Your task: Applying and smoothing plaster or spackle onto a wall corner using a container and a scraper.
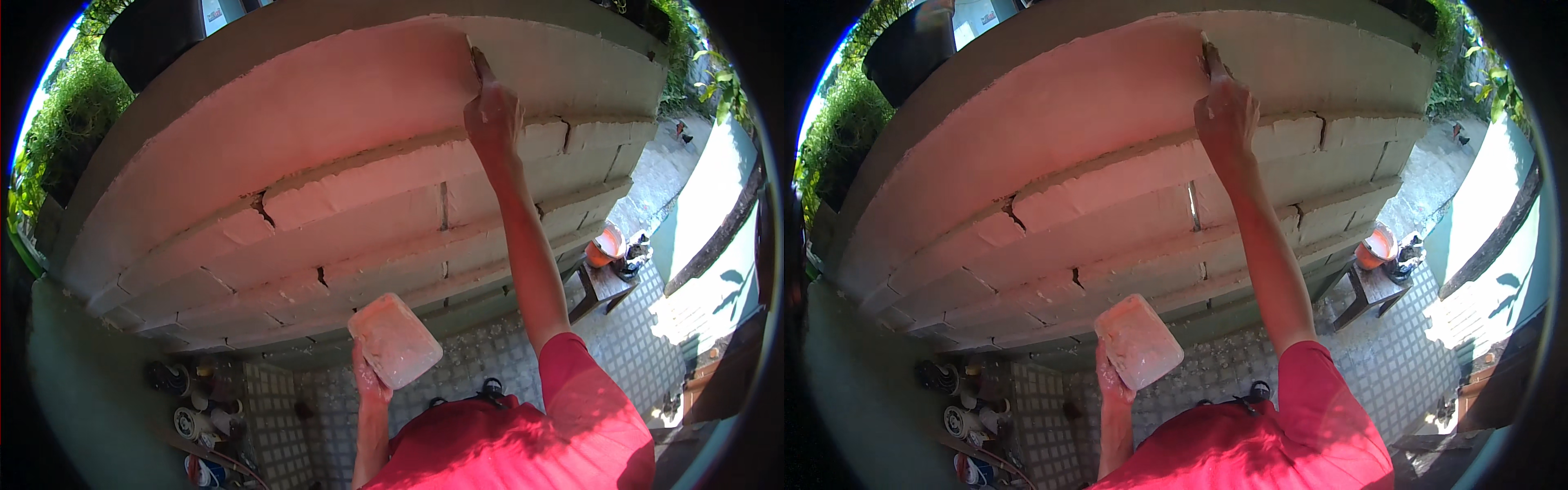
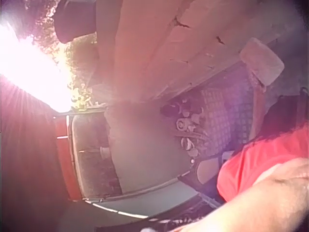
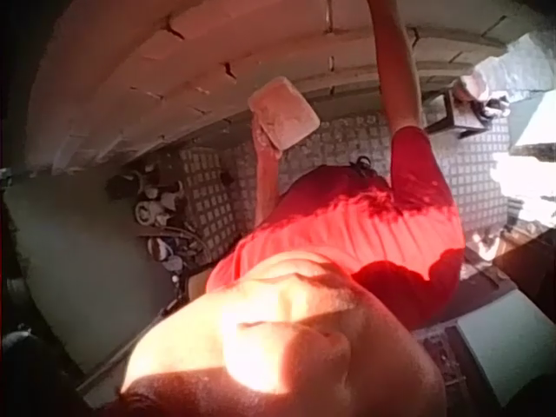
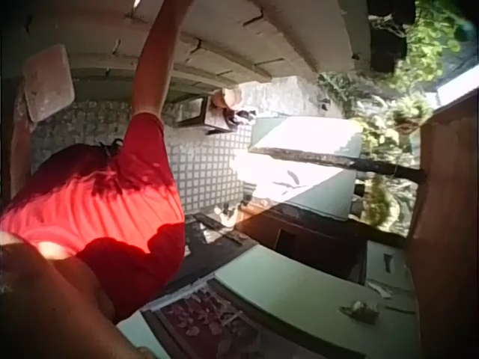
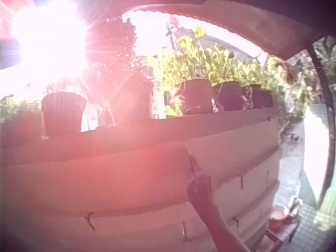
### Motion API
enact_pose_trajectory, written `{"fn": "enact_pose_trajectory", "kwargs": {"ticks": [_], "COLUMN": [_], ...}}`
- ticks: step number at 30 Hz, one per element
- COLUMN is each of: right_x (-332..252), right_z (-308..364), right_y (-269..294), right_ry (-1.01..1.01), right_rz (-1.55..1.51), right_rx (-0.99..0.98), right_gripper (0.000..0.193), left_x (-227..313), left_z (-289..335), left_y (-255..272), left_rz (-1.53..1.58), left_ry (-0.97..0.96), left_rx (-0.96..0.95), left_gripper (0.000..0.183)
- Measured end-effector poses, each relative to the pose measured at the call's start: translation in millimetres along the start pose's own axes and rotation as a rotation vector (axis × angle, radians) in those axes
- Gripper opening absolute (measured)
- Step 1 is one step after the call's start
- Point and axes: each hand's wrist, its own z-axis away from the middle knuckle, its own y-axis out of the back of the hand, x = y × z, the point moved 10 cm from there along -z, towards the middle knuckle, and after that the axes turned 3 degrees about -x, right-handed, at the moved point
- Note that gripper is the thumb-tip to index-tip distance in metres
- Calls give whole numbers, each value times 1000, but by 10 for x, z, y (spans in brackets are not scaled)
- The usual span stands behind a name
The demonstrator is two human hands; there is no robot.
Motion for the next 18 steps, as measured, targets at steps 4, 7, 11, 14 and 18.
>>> {"fn": "enact_pose_trajectory", "kwargs": {"ticks": [4,7,11,14,18], "right_x": [-326,-885,-974,-343,218], "right_z": [261,474,481,444,242], "right_y": [-500,-766,-363,73,-172], "right_ry": [16,126,203,91,-197], "right_rz": [89,51,-469,-338,14], "right_rx": [-19,9,-92,141,-84], "right_gripper": [70,69,59,57,46], "left_x": [-36,-16,36,61,77], "left_z": [27,34,101,205,291], "left_y": [20,6,23,103,157], "left_rz": [-10,3,25,27,74], "left_ry": [19,22,4,-8,-15], "left_rx": [9,-1,-3,0,8], "left_gripper": [62,61,59,58,51]}}
